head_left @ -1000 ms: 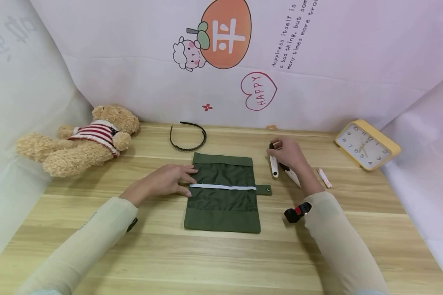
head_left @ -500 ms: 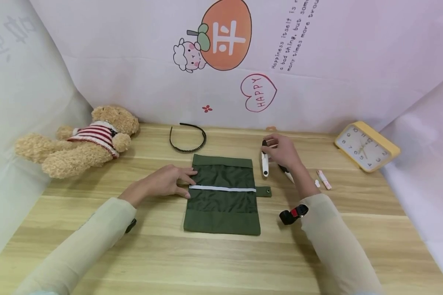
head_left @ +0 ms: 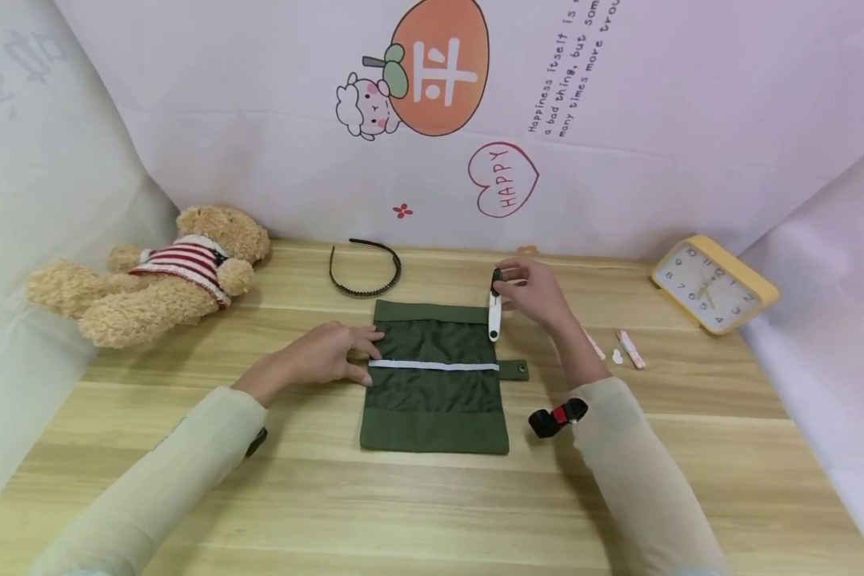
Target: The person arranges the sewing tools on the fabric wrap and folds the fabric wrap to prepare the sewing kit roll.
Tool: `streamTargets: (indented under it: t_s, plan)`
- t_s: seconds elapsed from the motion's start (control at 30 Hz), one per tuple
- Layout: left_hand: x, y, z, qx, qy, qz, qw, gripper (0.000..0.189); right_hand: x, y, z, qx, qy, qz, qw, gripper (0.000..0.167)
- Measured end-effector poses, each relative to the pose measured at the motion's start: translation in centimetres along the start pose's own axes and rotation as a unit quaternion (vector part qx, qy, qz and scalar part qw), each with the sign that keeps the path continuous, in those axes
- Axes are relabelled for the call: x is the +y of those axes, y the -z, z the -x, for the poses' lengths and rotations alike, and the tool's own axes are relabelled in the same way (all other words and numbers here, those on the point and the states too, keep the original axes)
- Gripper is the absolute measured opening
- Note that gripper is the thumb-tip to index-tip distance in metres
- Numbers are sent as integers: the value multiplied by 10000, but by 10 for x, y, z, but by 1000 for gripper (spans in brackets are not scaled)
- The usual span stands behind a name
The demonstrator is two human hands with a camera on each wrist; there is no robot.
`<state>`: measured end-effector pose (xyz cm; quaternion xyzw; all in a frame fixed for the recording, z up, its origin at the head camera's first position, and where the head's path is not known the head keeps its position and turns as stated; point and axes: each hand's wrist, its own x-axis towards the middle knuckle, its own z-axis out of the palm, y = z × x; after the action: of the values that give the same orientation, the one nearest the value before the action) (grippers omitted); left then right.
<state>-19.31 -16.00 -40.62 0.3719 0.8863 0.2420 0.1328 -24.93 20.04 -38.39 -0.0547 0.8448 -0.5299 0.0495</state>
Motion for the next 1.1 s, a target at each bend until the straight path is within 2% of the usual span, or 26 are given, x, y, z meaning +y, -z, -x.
streamTargets:
  t_s: [0.3, 0.6, 0.83, 1.1]
  plan:
    - [-3, -2, 5, -19, 74, -52, 10000, 39, -7, -17, -3, -151, 31, -409, 9990, 40]
    - [1, 0, 1, -20, 99, 35, 9999, 37, -14, -25, -5, -306, -69, -855, 9958, 40]
    - [1, -1, 1, 18, 131, 81, 9999, 35, -18, -36, -6, -476, 46, -876, 9950, 39]
    - [5, 0, 0, -15, 141, 182, 9997, 34, -25, -54, -6, -643, 0, -1141, 9914, 41]
